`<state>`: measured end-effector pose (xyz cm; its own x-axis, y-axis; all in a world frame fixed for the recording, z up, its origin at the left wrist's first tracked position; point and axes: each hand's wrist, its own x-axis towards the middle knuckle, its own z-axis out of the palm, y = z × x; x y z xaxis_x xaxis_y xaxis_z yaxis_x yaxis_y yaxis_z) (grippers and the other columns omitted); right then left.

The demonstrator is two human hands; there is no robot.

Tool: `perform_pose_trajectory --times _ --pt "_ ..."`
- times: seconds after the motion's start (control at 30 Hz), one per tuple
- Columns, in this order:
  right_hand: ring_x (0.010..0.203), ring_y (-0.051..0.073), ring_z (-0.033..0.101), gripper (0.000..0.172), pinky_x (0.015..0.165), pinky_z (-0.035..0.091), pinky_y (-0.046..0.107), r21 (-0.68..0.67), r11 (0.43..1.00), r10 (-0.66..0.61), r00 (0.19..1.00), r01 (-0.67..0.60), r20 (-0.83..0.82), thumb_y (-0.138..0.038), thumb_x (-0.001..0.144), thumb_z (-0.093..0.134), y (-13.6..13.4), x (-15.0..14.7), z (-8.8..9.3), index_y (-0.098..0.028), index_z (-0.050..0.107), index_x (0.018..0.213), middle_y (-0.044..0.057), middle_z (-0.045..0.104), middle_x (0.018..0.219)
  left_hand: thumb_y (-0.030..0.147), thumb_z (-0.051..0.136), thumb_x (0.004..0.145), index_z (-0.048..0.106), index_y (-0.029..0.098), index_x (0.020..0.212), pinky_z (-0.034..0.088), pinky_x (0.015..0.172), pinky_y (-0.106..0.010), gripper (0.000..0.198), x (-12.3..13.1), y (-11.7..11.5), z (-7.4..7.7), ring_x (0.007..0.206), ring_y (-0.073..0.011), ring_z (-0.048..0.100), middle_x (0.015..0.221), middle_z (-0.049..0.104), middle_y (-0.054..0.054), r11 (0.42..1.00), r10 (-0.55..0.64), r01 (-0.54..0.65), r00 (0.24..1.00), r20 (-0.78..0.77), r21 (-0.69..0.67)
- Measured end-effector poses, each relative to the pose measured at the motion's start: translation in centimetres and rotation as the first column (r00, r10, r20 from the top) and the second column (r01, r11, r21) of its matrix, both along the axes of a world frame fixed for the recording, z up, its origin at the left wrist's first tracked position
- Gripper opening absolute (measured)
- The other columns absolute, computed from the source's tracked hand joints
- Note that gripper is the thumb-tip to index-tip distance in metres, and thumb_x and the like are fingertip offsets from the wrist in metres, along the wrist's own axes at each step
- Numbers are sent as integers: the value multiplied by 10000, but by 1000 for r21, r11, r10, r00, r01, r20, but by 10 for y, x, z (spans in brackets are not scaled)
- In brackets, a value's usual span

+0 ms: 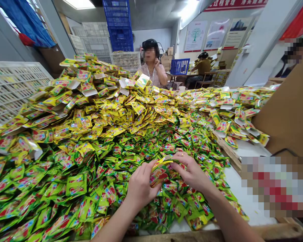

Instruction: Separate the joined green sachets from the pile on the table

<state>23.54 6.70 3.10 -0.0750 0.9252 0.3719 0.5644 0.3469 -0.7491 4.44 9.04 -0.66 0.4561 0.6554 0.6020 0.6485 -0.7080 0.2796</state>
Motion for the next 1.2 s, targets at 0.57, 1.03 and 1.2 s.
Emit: perform_pose_trajectory --times 0.57,1.03,1.2 --pt "1024 284 590 245 959 286 518 260 912 -296 947 319 -125 -426 857 553 -6 -24 -19 -282 724 756 48 727 812 370 609 783 421 202 1219 545 752 -307 504 1 -6 4 876 -212 653 991 642 -81 999 45 -44 987 152 -13" --pt "819 221 638 243 803 501 365 -226 972 -56 867 -66 -495 -417 782 629 -2 -34 -19 -187 669 851 57 709 847 388 553 840 395 200 1210 490 845 -355 444 -2 -3 14 980 -213 613 1083 616 -91 887 58 145 907 417 -438" --pt "791 181 646 307 730 533 305 -28 993 -107 777 115 -620 -351 682 750 0 -35 -26 -236 612 932 17 682 849 395 458 896 410 208 1111 470 614 -261 289 0 -5 8 644 -144 606 750 630 7 748 58 329 833 550 -576"
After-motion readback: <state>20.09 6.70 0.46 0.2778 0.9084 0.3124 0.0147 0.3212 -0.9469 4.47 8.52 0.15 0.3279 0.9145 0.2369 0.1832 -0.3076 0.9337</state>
